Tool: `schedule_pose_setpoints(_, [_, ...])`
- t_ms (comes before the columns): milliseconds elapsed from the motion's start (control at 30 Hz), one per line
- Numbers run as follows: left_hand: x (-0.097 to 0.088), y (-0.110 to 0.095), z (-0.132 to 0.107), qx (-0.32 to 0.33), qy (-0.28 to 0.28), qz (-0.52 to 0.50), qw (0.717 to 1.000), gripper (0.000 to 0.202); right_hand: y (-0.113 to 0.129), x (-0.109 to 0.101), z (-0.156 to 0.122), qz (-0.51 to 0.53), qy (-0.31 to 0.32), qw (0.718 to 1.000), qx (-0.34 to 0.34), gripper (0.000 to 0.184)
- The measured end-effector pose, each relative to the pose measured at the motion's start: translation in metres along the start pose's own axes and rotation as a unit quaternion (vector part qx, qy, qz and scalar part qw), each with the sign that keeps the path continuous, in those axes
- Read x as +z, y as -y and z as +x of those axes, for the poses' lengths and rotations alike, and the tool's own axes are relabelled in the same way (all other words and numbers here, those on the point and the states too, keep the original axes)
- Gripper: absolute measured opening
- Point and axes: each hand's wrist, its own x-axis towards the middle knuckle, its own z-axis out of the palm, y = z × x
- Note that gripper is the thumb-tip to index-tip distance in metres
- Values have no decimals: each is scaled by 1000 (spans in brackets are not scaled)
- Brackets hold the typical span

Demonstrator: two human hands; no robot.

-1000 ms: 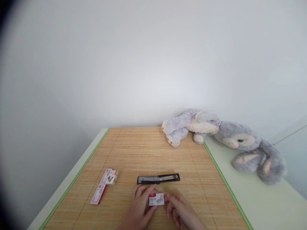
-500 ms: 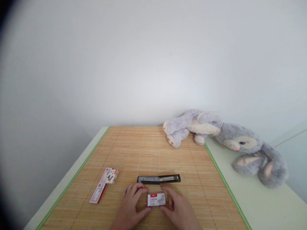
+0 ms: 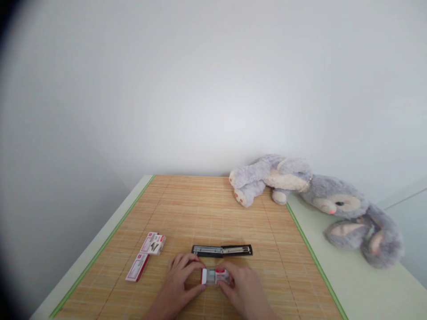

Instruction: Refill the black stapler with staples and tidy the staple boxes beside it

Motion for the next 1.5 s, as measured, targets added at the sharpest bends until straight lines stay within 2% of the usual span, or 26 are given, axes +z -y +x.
schedule_pose_setpoints(67, [-1, -1, 0, 0, 1, 1, 1000, 36, 16, 3, 10, -27, 4, 999, -24, 18])
schedule_pose_setpoints(200, [-2, -2, -1, -1, -3, 3, 1000, 36, 39, 11, 28, -109, 17, 993, -41, 20])
schedule_pose_setpoints(300, [-2, -3, -2, 0, -6, 1, 1000, 37, 42, 13, 34, -124, 20, 991, -51, 22])
schedule_pose_setpoints(400, [-2, -3, -2, -1, -11, -1, 1000, 37, 34, 8, 31, -92, 17, 993, -70, 19])
schedule_pose_setpoints(533, [-3, -4, -2, -4, -9, -4, 1000, 38, 7, 3, 20, 53, -17, 996, -71, 17])
schedule_pose_setpoints(667, [-3, -4, 0, -9, 0, -5, 1000, 35, -22, 14, 9, 173, -33, 984, -37, 32])
schedule_pose_setpoints(767, [-3, -3, 1, -7, 7, -2, 1000, 34, -39, 24, 3, 206, -44, 977, -8, 35])
schedule_pose_setpoints(933, [-3, -5, 2, -6, 10, 0, 1000, 34, -48, 26, -2, 184, -40, 982, -1, 27])
schedule_pose_setpoints(1100, [-6, -4, 0, -5, 14, -20, 1000, 40, -44, 16, -4, 119, -53, 991, 2, 21])
schedule_pose_setpoints(1200, [-7, -4, -1, -9, 23, -37, 999, 42, -42, 6, -7, 58, -32, 998, 2, 42])
schedule_pose_setpoints(1267, [-5, -6, -1, -13, 33, -48, 998, 40, -38, 0, -7, 37, -9, 999, -12, 47])
schedule_pose_setpoints(1367, [0, -12, 3, -15, 44, -63, 997, 37, -29, -4, -5, 39, 0, 999, -37, 33])
schedule_pose_setpoints(1500, [8, -22, 9, -3, 41, -72, 997, 34, -19, -3, -2, 49, 0, 997, -55, 27])
